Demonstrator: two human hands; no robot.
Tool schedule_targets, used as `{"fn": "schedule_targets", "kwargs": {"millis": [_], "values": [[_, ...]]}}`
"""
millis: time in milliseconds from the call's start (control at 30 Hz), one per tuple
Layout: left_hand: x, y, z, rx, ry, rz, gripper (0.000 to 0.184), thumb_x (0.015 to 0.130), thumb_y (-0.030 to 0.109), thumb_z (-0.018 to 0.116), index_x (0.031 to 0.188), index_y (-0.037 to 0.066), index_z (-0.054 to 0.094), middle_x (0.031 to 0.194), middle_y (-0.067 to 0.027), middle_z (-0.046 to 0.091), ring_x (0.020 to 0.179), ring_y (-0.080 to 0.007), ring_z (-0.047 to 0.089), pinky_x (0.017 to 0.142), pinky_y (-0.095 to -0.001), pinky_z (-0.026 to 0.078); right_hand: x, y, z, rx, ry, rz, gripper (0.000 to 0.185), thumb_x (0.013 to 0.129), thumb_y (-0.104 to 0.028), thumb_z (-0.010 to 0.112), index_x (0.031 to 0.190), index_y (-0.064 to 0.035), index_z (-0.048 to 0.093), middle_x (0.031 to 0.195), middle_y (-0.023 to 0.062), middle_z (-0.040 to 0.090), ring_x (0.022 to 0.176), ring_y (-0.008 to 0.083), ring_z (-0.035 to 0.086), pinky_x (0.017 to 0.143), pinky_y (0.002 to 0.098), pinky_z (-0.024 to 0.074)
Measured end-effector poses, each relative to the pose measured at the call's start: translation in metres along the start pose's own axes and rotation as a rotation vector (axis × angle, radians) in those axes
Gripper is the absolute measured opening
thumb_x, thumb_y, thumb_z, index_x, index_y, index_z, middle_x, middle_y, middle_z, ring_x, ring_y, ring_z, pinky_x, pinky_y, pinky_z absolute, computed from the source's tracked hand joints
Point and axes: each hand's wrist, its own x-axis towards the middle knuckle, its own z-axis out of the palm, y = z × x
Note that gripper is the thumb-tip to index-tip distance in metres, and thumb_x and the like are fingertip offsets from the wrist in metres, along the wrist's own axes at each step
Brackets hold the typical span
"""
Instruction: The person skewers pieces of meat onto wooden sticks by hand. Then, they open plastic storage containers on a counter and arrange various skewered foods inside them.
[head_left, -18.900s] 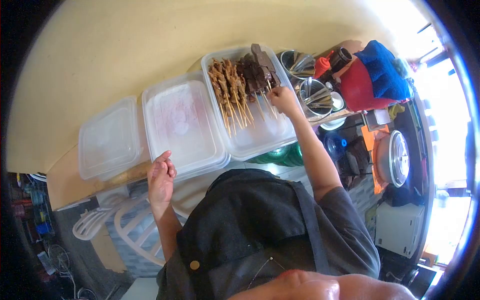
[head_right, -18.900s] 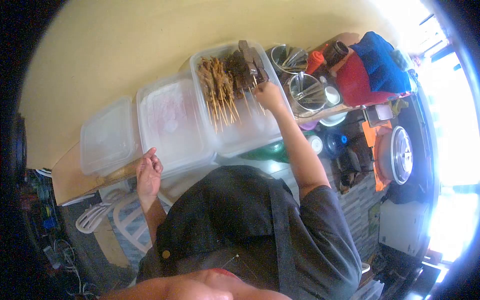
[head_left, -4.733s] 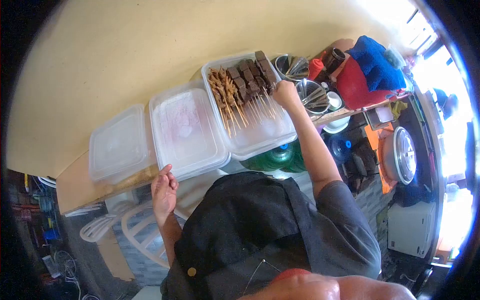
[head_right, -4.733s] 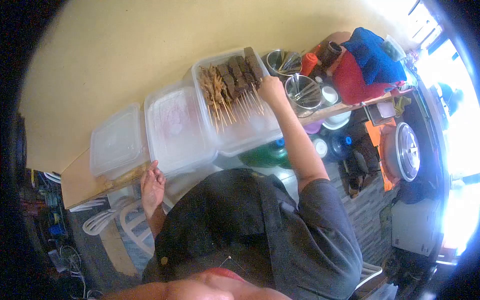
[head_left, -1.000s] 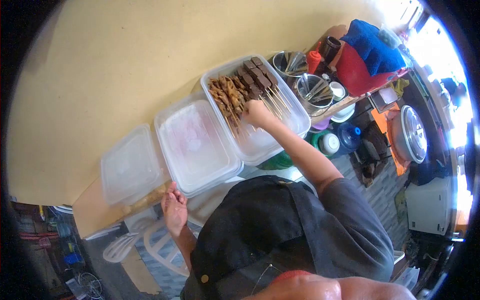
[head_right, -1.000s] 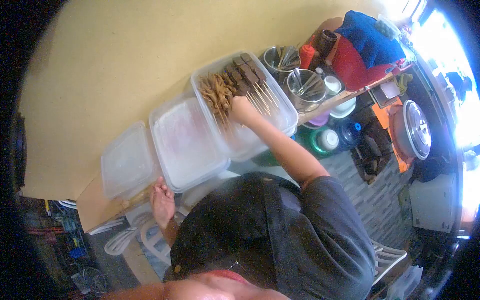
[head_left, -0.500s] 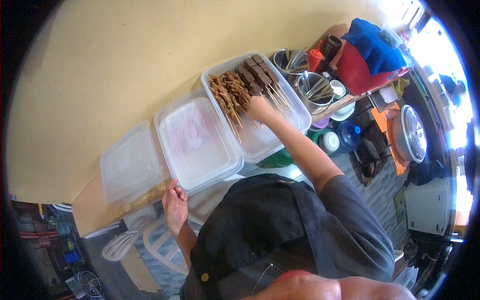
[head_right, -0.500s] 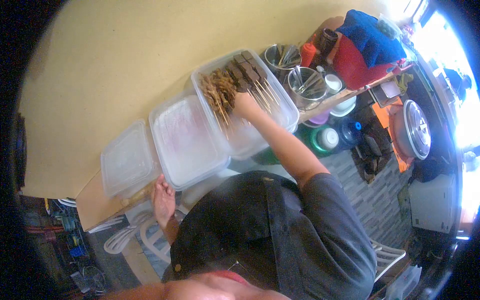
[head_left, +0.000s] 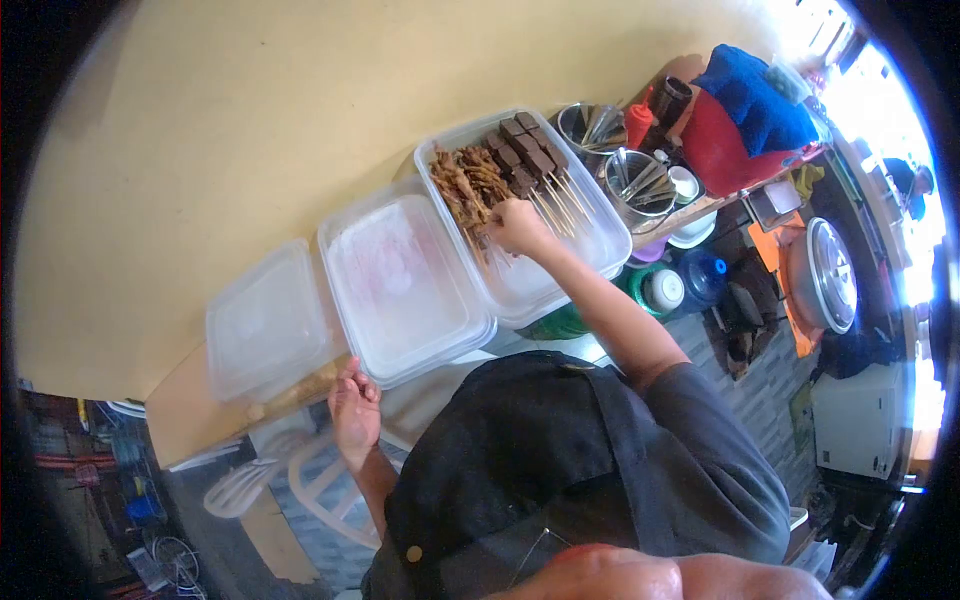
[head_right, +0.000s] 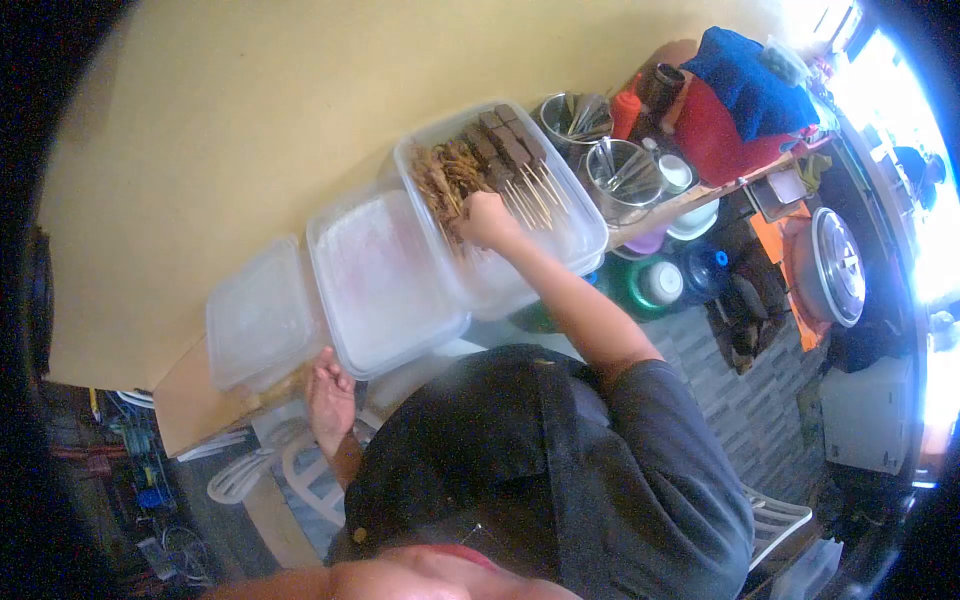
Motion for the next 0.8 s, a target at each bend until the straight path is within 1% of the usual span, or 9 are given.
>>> {"fn": "schedule_targets", "kwargs": {"millis": [133,233,433,500,567,667,767,800], "values": [[-0.001,-0.002,-0.007,-0.01,0.01,-0.017,0.038,0.084,0.022,0.057,0.115,0.0,0.051,0.085,-0.0018,0.05,0.068,-0.0108,0.043,0.061,-0.0236,0.035,-0.014,0.003,-0.021,0.156,-0.107,0.01,0.018,0.076,-0.01,0.054,0.063,0.0021,0.057,0.047,0.0069,0.052,0.038,0.015,0.055,0.035,0.0283,0.0427],[0.0,-0.002,-0.006,-0.002,0.009,-0.018,0.039,0.084,0.022,0.058,0.115,0.0,0.051,0.085,-0.0019,0.05,0.068,-0.0111,0.043,0.061,-0.0236,0.035,-0.006,0.017,-0.004,0.123,-0.119,0.116,0.017,0.075,-0.007,0.052,0.062,0.0026,0.057,0.049,0.0088,0.054,0.039,0.0166,0.056,0.037,0.0287,0.0457],[0.003,-0.002,-0.003,-0.005,0.013,-0.029,0.039,0.084,0.022,0.058,0.115,0.0,0.051,0.084,-0.0027,0.05,0.068,-0.0114,0.043,0.061,-0.0236,0.035,0.025,0.044,0.023,-0.226,-0.212,0.104,0.016,0.073,-0.003,0.047,0.063,0.0045,0.058,0.052,0.0153,0.057,0.043,0.0197,0.06,0.041,0.03,0.0508],[0.003,-0.001,0.005,-0.015,0.03,-0.029,0.038,0.084,0.022,0.058,0.114,0.0,0.051,0.084,-0.0029,0.05,0.069,-0.0113,0.042,0.061,-0.0236,0.035,0.024,0.048,0.024,-0.38,-0.17,-0.016,0.018,0.071,-0.01,0.053,0.066,0.0058,0.06,0.058,0.02,0.059,0.054,0.029,0.062,0.053,0.0359,0.052],[0.002,0.0,-0.001,-0.002,0.013,-0.023,0.037,0.084,0.021,0.058,0.114,0.0,0.051,0.085,-0.0028,0.05,0.069,-0.0111,0.042,0.061,-0.0235,0.035,-0.004,0.017,0.004,-0.456,-0.015,-0.131,0.021,0.07,-0.014,0.056,0.068,0.0066,0.061,0.064,0.0233,0.06,0.063,0.0343,0.062,0.062,0.0393,0.0518],[0.001,-0.007,-0.01,-0.007,0.013,-0.02,0.037,0.084,0.021,0.058,0.114,0.0,0.051,0.086,-0.0027,0.051,0.07,-0.0108,0.042,0.061,-0.0234,0.035,-0.017,-0.017,0.003,-0.325,0.026,-0.069,0.026,0.069,-0.018,0.056,0.071,0.0076,0.061,0.071,0.0269,0.059,0.074,0.0386,0.06,0.071,0.0424,0.0488],[0.002,-0.001,-0.008,-0.02,0.019,-0.038,0.037,0.084,0.021,0.057,0.114,0.0,0.05,0.087,-0.0028,0.051,0.07,-0.0107,0.042,0.061,-0.0235,0.035,-0.005,-0.007,0.033,-0.364,-0.024,-0.143,0.025,0.071,-0.016,0.053,0.07,0.0077,0.061,0.071,0.0263,0.059,0.075,0.0383,0.06,0.072,0.0435,0.0484],[0.002,0.0,-0.005,-0.029,0.023,-0.044,0.038,0.084,0.021,0.058,0.115,0.0,0.05,0.087,-0.0028,0.051,0.07,-0.0107,0.042,0.061,-0.0236,0.035,0.001,0.0,0.042,-0.374,-0.049,-0.11,0.02,0.072,-0.01,0.05,0.069,0.0072,0.061,0.067,0.023,0.061,0.065,0.0339,0.063,0.065,0.0408,0.0513]]}}
